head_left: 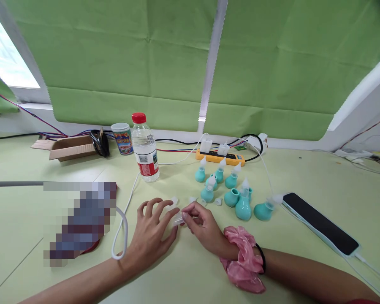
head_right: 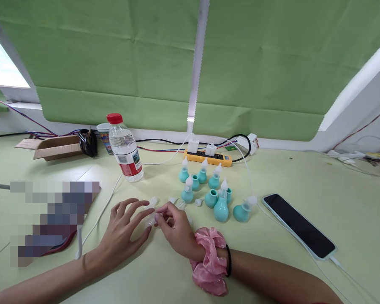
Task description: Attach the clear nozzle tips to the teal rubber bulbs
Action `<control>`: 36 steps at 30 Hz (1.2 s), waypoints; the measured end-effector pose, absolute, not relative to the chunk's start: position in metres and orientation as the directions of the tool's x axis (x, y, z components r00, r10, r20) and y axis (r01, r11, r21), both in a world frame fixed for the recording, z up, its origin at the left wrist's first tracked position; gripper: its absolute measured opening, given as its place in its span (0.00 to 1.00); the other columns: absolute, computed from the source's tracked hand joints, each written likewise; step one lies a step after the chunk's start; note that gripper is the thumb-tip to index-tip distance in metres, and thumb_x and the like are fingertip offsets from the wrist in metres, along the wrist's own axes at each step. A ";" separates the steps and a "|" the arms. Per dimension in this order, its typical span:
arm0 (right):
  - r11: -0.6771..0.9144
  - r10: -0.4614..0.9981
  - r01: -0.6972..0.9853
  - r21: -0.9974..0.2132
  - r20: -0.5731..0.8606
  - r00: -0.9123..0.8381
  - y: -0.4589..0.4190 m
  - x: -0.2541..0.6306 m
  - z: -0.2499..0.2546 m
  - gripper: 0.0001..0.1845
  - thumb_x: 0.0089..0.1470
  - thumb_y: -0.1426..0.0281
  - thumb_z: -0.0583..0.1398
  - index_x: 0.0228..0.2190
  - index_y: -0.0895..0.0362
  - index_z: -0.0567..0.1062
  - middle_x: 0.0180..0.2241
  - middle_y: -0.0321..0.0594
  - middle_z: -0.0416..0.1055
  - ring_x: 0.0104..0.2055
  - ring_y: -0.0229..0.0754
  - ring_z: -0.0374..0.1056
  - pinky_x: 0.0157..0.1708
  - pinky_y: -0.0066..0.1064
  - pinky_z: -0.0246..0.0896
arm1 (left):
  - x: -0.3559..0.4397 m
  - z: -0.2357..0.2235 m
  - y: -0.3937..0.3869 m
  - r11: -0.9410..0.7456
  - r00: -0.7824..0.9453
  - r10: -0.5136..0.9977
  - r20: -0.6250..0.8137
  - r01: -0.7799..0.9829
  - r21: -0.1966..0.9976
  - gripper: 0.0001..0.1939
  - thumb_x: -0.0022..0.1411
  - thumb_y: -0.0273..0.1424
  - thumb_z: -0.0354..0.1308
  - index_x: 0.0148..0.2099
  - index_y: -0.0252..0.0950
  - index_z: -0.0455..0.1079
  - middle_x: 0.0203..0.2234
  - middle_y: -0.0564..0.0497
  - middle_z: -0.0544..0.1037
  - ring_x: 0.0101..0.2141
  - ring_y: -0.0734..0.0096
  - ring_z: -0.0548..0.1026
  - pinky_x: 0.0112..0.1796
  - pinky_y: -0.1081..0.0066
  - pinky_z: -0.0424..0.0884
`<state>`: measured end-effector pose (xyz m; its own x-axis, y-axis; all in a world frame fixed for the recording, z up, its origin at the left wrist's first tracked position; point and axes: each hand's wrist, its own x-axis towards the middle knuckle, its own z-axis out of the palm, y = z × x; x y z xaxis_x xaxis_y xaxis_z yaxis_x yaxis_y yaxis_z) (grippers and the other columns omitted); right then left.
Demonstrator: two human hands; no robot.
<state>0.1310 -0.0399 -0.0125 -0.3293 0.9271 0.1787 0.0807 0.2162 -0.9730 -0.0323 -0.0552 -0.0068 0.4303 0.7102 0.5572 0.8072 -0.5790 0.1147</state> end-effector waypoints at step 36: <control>0.621 0.764 0.178 -0.763 0.540 -0.352 -0.045 0.136 -0.009 0.04 0.48 0.72 0.57 0.30 0.55 0.68 0.31 0.38 0.69 0.33 0.36 0.65 0.28 0.26 0.65 | -0.037 0.000 -0.045 -0.150 0.388 0.913 0.125 0.034 0.988 0.13 0.49 0.30 0.60 0.38 0.31 0.67 0.32 0.45 0.74 0.34 0.65 0.72 0.36 0.66 0.69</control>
